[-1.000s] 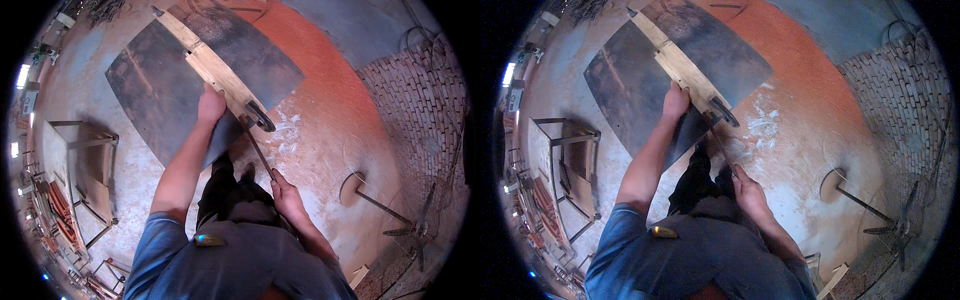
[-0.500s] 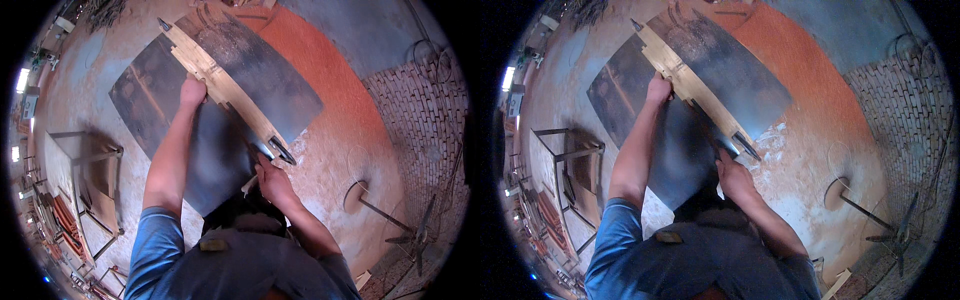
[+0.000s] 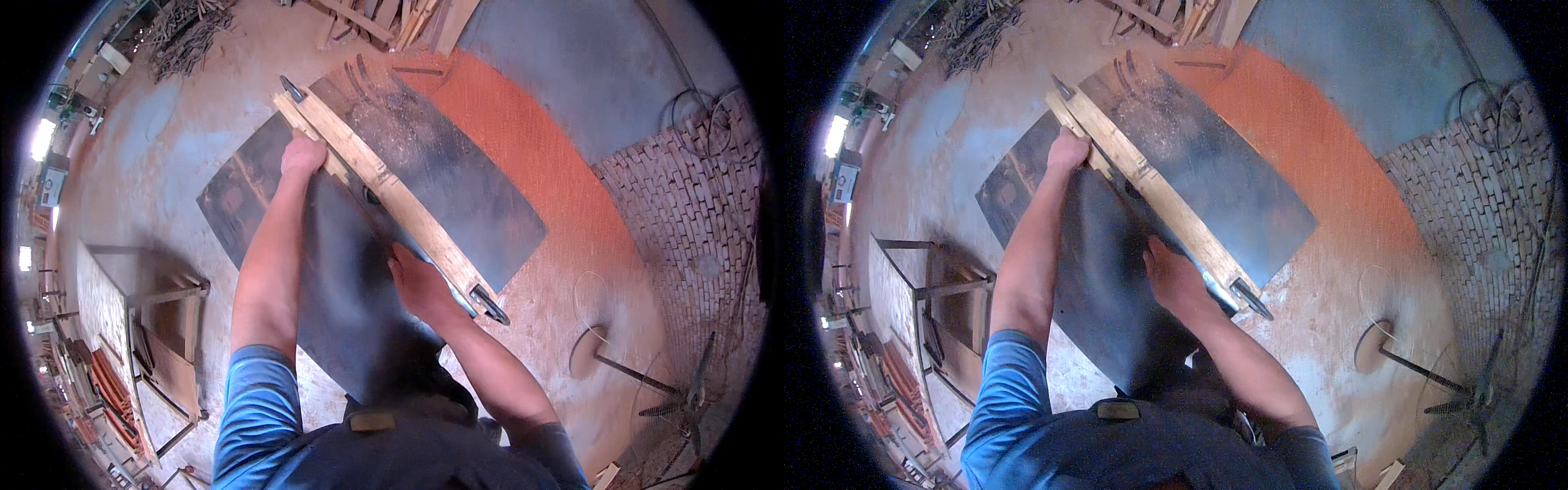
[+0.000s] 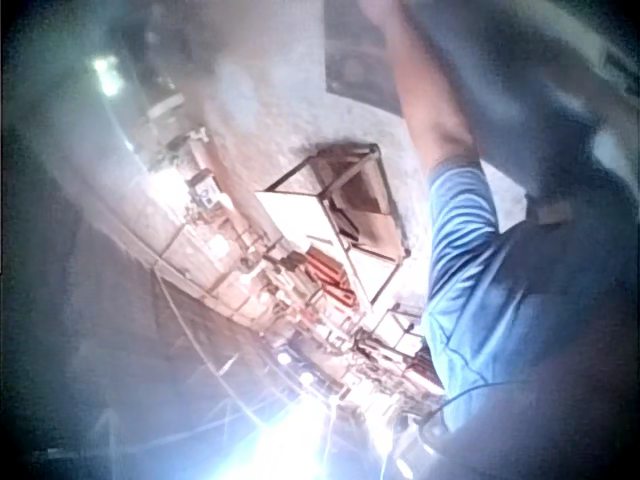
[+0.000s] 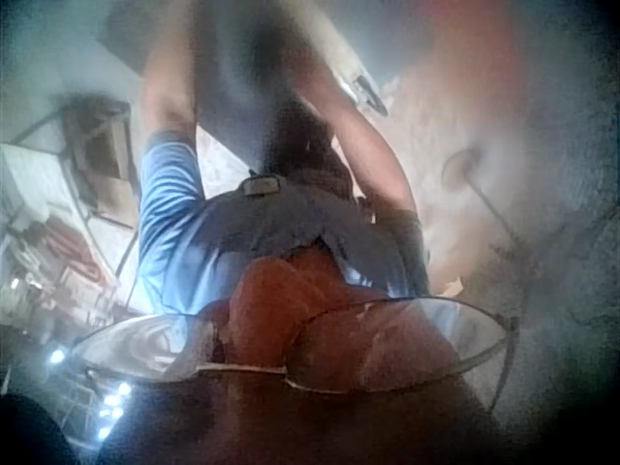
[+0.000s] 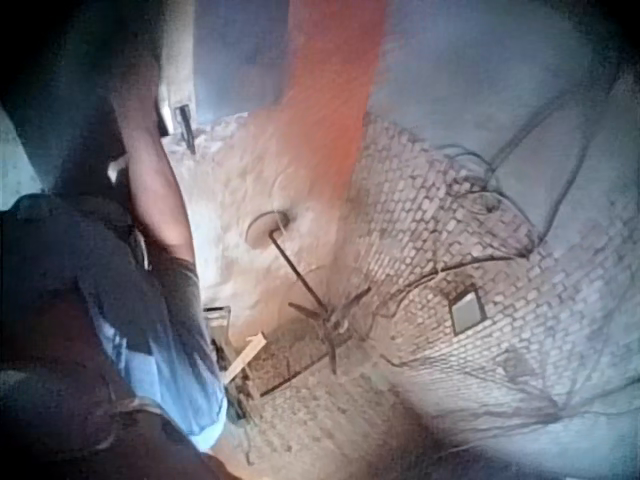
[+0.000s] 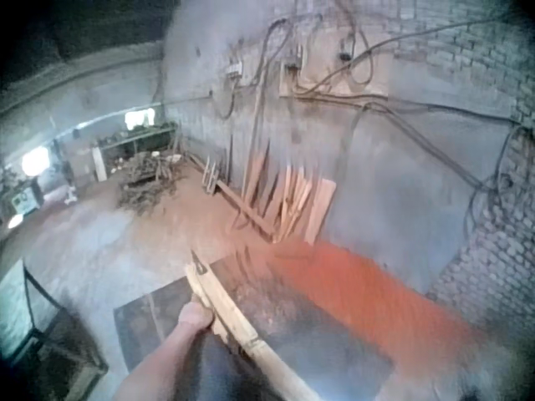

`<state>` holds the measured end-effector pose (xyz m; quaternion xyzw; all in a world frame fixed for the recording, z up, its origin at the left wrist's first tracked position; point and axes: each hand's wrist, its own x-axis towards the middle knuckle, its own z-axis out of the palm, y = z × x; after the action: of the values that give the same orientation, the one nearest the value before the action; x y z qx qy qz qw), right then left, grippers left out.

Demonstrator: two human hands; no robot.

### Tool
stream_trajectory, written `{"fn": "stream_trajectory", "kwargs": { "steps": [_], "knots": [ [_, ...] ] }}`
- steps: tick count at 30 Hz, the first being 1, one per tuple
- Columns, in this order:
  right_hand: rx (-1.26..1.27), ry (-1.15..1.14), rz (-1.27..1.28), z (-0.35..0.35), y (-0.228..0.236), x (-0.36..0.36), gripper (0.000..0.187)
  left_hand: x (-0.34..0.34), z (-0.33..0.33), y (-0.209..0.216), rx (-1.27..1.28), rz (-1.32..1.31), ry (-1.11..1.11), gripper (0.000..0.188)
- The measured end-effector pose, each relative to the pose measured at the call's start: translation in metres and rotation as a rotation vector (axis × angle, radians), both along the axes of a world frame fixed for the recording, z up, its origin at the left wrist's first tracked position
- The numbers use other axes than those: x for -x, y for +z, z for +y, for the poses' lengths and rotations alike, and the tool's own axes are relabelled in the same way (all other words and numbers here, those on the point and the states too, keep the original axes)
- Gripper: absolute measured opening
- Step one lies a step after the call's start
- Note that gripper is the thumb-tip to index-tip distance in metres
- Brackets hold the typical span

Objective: The person removes a clamp from a wooden frame and walks to a workbench. They pick up a small wooden stick and use a hammer to repeatedly tap and shape the stick on a metal surface.

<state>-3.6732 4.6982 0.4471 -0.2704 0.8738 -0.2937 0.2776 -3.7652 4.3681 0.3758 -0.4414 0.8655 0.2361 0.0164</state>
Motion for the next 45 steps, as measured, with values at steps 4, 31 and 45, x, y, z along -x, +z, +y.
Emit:
{"fn": "stream_trajectory", "kwargs": {
  "steps": [4, 31, 45],
  "knots": [
    [-0.063, 0.000, -0.163, -0.010, 0.020, 0.001, 0.042, -0.004, 0.004, 0.042, -0.185, -0.142, 0.005, 0.056],
    [0.097, -0.390, -0.356, 0.357, 0.045, -0.162, 0.042, -0.140, 0.334, 0.012, -0.367, 0.231, -0.113, 0.044],
    [0.009, -0.228, -0.191, 0.313, 0.041, -0.124, 0.042, -0.132, 0.324, 0.025, -0.422, 0.267, -0.040, 0.042]
  ]
}}
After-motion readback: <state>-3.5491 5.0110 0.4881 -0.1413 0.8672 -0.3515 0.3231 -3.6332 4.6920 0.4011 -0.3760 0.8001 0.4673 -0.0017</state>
